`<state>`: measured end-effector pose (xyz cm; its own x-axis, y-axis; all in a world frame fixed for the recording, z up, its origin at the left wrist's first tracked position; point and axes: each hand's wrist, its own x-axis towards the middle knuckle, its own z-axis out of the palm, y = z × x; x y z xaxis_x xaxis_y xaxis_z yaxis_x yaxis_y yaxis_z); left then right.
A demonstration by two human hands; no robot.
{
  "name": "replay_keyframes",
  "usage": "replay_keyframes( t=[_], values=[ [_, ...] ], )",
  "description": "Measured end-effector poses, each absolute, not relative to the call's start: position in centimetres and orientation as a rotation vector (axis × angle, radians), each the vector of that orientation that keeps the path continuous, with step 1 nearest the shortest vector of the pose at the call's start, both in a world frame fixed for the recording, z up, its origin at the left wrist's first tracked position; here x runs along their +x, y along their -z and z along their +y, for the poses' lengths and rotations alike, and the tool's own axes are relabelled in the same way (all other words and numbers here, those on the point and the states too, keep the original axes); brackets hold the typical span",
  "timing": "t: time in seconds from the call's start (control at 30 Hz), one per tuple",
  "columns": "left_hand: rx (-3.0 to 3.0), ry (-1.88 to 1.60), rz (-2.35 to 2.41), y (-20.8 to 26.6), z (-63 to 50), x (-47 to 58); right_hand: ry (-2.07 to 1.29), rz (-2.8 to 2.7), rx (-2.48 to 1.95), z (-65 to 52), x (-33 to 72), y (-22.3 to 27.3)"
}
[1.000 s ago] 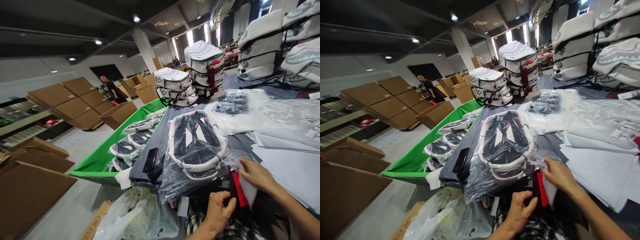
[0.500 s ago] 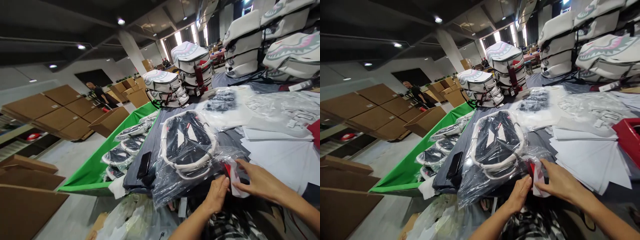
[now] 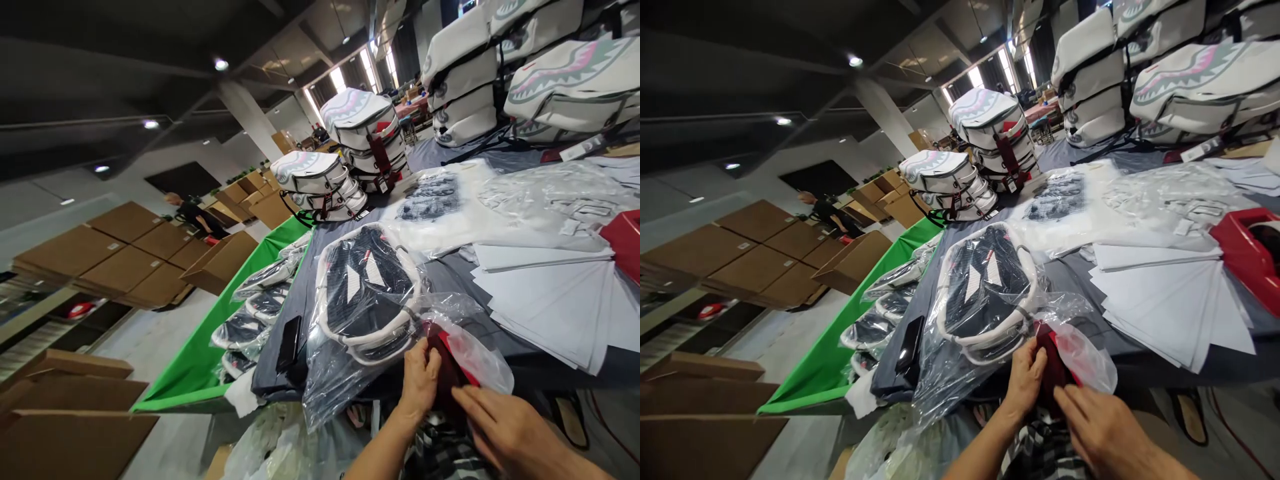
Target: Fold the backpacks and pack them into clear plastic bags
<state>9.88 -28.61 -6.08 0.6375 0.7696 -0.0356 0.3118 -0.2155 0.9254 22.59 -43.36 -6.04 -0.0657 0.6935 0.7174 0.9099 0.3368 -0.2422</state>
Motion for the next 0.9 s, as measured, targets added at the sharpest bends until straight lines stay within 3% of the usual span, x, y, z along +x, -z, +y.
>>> replay_keyframes(
  t=[0.17, 0.37, 0.5, 0.9],
  values=[
    [1.808, -0.454, 0.862, 4.3, -27.6, 8.3, 0.591, -1.634, -1.875, -41.0, 23.9, 9.9],
    [1.553, -0.384, 0.806, 4.2, -26.7, 8.1, 0.668, -1.655, -1.918, -38.4, 25.6, 10.6],
    [1.697, -0.385, 0.79, 3.9, -26.8, 7.9, 0.702, -1.605, -1.994, -37.7, 27.6, 9.8],
    [2.349, -0.306, 1.008, 3.0, -27.9, 8.2, 0.719, -1.763, -1.58, -42.3, 27.9, 8.8]
  ],
)
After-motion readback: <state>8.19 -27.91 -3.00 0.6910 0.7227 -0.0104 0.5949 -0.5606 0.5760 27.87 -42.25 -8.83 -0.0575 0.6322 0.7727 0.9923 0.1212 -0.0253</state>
